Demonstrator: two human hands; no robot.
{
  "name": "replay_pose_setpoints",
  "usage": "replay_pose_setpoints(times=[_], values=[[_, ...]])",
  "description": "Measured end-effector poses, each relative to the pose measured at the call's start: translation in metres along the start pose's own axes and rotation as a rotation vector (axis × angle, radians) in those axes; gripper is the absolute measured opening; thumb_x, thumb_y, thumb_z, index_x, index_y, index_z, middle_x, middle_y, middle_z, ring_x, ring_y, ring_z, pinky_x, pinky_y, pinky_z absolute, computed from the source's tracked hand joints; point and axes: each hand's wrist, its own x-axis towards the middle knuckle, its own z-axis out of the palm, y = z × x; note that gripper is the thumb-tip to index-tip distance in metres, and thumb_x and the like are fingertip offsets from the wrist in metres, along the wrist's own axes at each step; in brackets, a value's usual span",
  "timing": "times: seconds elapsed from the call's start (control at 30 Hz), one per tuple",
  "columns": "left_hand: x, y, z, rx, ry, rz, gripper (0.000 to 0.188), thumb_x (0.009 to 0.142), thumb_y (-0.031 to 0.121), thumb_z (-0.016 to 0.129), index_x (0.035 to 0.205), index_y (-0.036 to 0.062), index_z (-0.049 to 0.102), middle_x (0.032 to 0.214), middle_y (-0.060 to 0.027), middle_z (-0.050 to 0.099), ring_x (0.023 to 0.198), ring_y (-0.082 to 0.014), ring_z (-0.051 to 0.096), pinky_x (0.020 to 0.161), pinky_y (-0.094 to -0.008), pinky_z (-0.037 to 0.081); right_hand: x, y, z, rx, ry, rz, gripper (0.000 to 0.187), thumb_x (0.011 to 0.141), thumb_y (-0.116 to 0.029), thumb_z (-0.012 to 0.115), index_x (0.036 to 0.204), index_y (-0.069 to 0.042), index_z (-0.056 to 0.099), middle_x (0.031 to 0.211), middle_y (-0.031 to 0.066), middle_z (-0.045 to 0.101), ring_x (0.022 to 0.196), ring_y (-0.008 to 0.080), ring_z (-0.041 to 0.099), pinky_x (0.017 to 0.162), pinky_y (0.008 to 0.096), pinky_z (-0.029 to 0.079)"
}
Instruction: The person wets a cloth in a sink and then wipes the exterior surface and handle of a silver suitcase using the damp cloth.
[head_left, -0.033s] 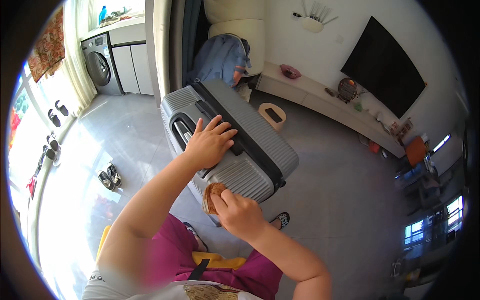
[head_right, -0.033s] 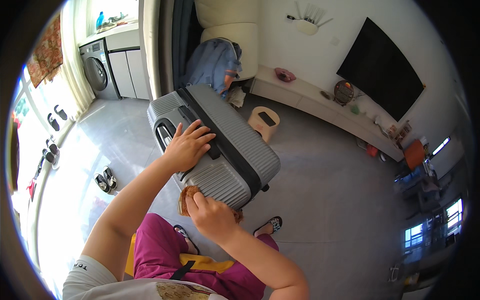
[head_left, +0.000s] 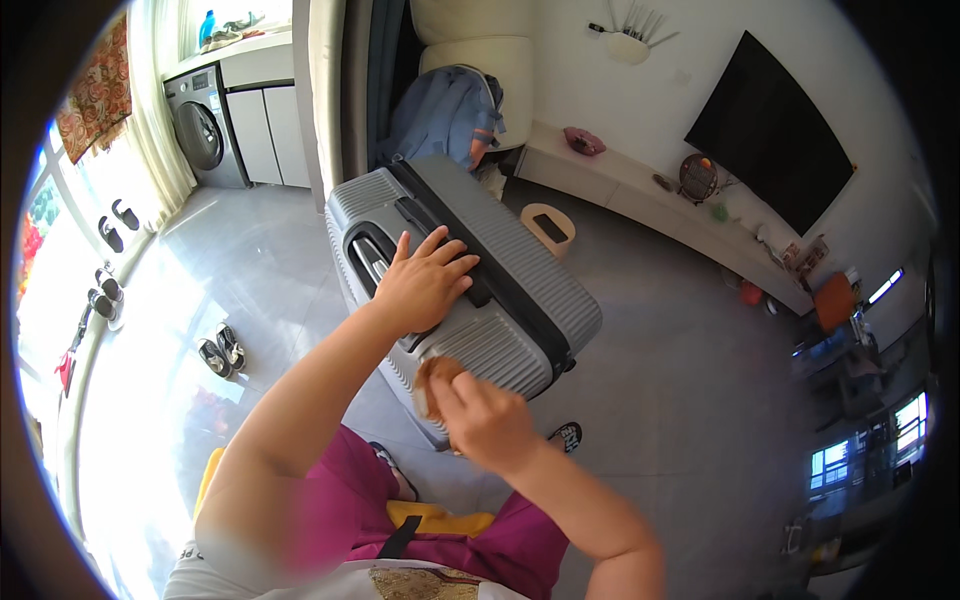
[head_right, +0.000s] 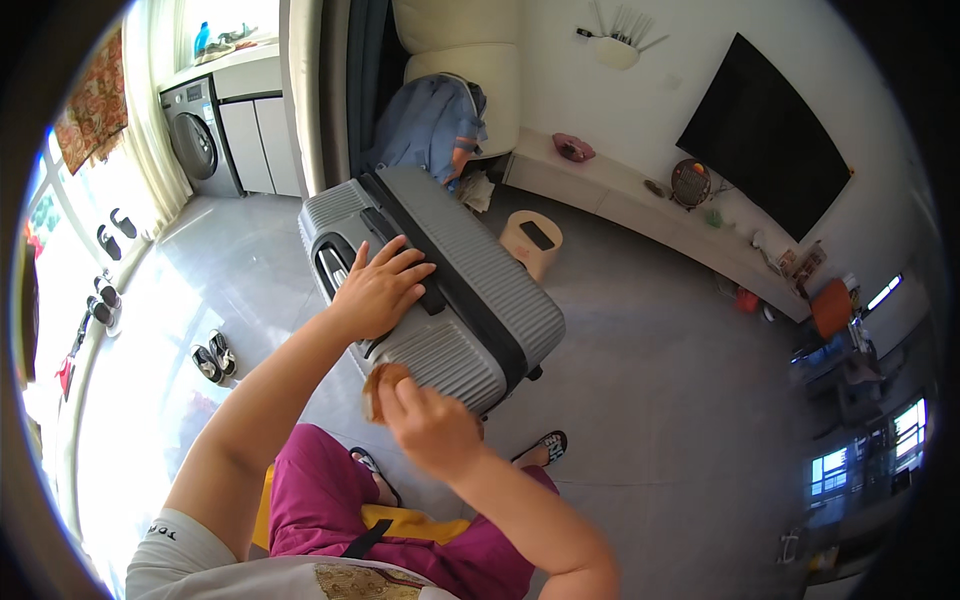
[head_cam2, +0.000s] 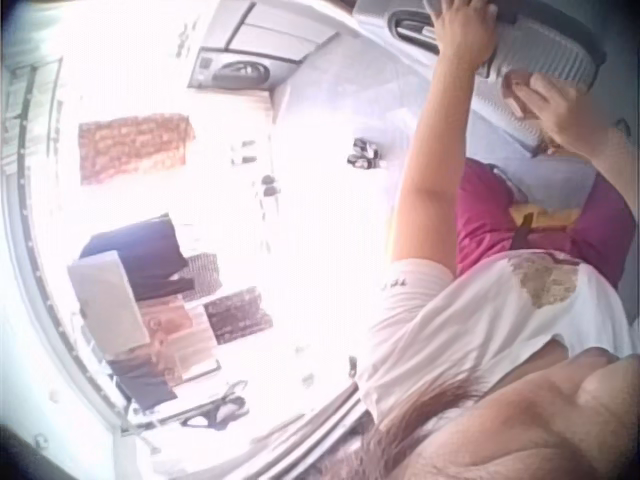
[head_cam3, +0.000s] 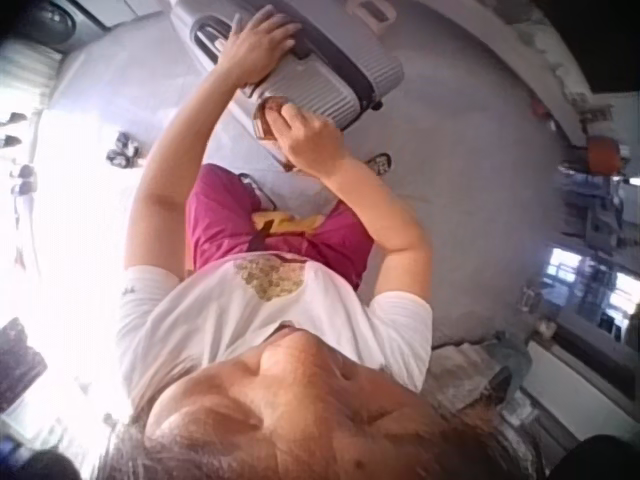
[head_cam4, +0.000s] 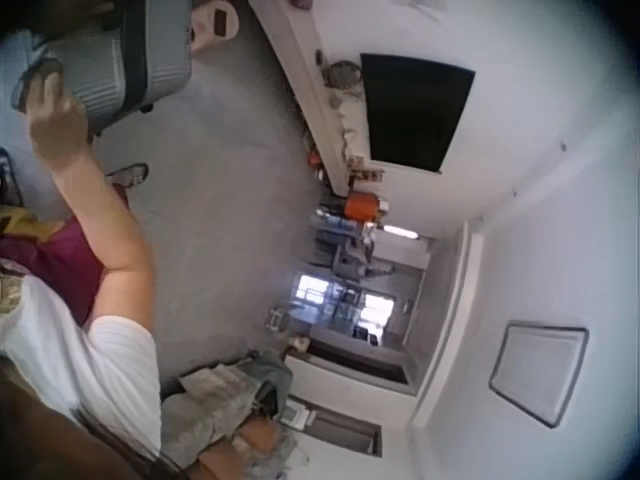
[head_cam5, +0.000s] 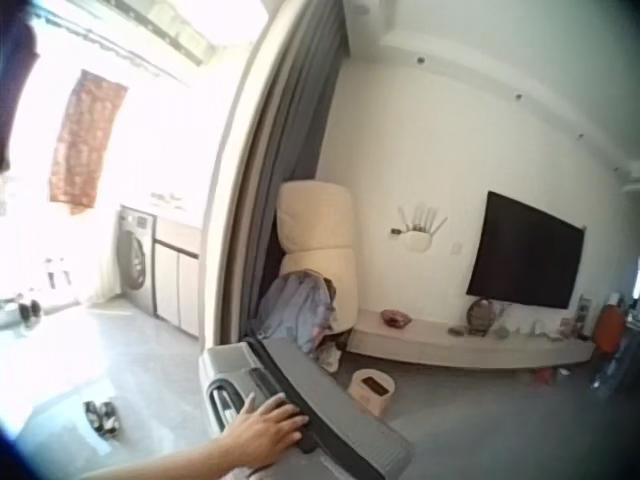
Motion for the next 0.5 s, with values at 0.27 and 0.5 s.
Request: replay_pose_setpoints(times=[0.27, 0.5], values=[[0.016, 0.036, 0.005, 0.001, 0.059, -0.172, 0.04, 0.1, 0.034, 0.043, 0.134, 0.0179, 0.055, 0.141, -0.0021, 0.047, 0.142, -0.0261, 0.029, 0.111, -0.0663, 0.017, 0.0, 0.092, -0.008, -0.301, 0.245, 0.523, 0.021, 0.086, -0.017, 0.065, 0.104, -0.007, 0.066, 0.083, 0.0046, 0.056, 0.062, 0.0252, 0.062, 0.053, 0.0356, 0.053], [0.046, 0.071, 0.035, -0.039, 0.157, -0.148, 0.042, 0.098, 0.034, 0.046, 0.134, 0.0138, 0.055, 0.14, -0.0063, 0.049, 0.141, -0.0294, 0.031, 0.113, -0.0591, 0.02, -0.038, 0.054, -0.001, -0.409, 0.187, 0.275, 0.035, 0.077, -0.016, 0.07, 0.112, -0.014, 0.068, 0.084, 0.0036, 0.055, 0.064, 0.0219, 0.061, 0.055, 0.0336, 0.051]])
